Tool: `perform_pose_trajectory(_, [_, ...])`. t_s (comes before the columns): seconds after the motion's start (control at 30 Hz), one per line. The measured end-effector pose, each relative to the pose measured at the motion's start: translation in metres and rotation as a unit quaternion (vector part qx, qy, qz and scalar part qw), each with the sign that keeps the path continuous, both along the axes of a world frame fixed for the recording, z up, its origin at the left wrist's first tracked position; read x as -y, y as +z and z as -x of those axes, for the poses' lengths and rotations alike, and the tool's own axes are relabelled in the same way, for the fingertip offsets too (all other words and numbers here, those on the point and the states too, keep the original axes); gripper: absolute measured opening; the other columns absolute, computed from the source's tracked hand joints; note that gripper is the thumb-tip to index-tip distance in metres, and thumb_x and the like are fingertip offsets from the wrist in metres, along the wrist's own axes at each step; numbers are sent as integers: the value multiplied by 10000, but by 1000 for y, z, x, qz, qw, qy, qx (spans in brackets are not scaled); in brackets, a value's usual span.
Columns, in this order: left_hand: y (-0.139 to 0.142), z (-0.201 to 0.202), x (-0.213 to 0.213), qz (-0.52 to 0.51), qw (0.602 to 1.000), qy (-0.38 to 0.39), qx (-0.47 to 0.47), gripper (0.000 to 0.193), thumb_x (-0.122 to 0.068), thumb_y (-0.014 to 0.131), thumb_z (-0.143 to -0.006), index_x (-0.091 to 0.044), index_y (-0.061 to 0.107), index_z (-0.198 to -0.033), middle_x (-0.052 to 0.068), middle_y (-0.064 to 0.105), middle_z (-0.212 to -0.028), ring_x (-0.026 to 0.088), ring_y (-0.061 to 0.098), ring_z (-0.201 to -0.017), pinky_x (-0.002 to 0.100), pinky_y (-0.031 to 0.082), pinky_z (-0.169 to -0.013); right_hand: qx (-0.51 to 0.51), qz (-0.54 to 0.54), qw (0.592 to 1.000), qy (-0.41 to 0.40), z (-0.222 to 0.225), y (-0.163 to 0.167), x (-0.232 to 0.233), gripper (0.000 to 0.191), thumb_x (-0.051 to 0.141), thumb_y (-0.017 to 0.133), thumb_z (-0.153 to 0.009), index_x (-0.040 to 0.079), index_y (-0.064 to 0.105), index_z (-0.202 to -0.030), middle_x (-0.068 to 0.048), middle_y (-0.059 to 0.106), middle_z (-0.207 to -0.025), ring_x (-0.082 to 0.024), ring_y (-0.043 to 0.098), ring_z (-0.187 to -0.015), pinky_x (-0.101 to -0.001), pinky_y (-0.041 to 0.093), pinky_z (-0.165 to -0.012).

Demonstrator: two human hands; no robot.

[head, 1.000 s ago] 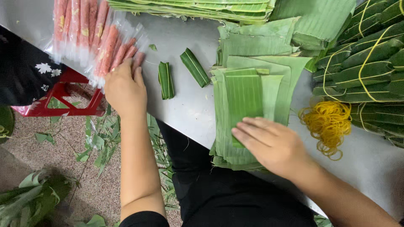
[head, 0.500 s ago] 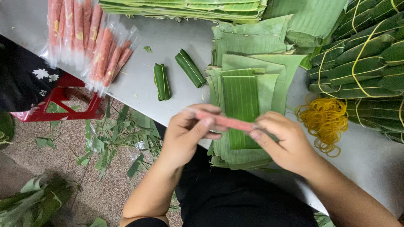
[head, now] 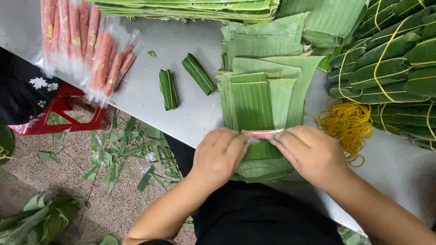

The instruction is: The person wraps sausage rolls in cut banana leaf pieces, folding the leaves around each roll and securing the bundle with a rubber band. They stack the finished wrapped rolls on the table, gather completed bundles, and place them aside while reaching for new leaves and rolls.

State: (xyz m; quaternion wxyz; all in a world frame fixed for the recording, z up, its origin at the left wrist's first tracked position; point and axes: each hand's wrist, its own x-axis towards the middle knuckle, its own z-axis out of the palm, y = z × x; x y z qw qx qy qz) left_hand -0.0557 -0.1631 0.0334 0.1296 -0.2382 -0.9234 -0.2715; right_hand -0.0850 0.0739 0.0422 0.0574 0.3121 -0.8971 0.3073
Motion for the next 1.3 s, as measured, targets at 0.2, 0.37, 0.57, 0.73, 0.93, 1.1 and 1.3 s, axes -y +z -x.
perform_pose_trajectory(0.2, [9,8,10,3,991,-123,44,485,-219,753,-847,9,636,-1259,139,678,-1190,330,658,-1111,425,548,-940,-62,-41,990,118,19,1,-5,478,334,768,-752,58,714,-1138,-91,708,-1096,-298,696,-899,-379,570,-779])
perform_pose_trajectory(0.37, [0,31,2,-62,987,-41,141,252,-108,721,-971,-64,663,-1213,81,695,-1226,298,676,-1102,393,569,-903,12,-15,997,74,28,-11,-2,299,225,788,-898,89,723,-1156,-47,679,-1161,-229,692,-972,-344,578,-836])
perform_pose_trajectory(0.57, [1,37,8,-36,988,-140,63,291,-218,769,-838,-73,642,-1056,90,663,-1013,312,655,-986,434,549,-867,8,-53,993,101,28,-5,-1,312,258,792,-796,93,726,-1053,-77,694,-986,-280,671,-874,-383,559,-728])
perform_pose_trajectory(0.73, [4,48,10,-40,982,-115,146,268,-259,800,-893,-89,659,-1046,62,666,-958,278,645,-936,404,526,-830,29,-59,995,71,32,-2,2,249,241,786,-851,128,728,-1065,-19,685,-1066,-242,673,-934,-362,558,-775])
perform_pose_trajectory(0.93, [-1,60,13,-21,990,-121,71,273,-250,794,-853,-87,679,-1039,84,673,-984,297,640,-953,416,530,-840,-48,-67,995,63,34,-7,9,272,182,743,-843,112,729,-1106,-68,698,-1139,-287,663,-1078,-408,558,-871])
perform_pose_trajectory(1.1, [-6,69,17,-22,988,-102,117,283,-226,795,-870,-57,679,-1065,94,676,-1030,312,653,-989,421,537,-861,-41,-82,996,24,44,-11,14,315,223,752,-899,81,723,-1178,-77,689,-1160,-282,639,-1102,-412,552,-902])
perform_pose_trajectory(1.3, [6,83,10,-6,997,-74,21,254,-221,815,-869,-106,674,-1048,51,671,-1010,287,654,-951,403,522,-828,-141,-115,982,45,58,-14,20,354,155,729,-902,78,698,-1246,-63,690,-1295,-247,642,-1201,-385,551,-961])
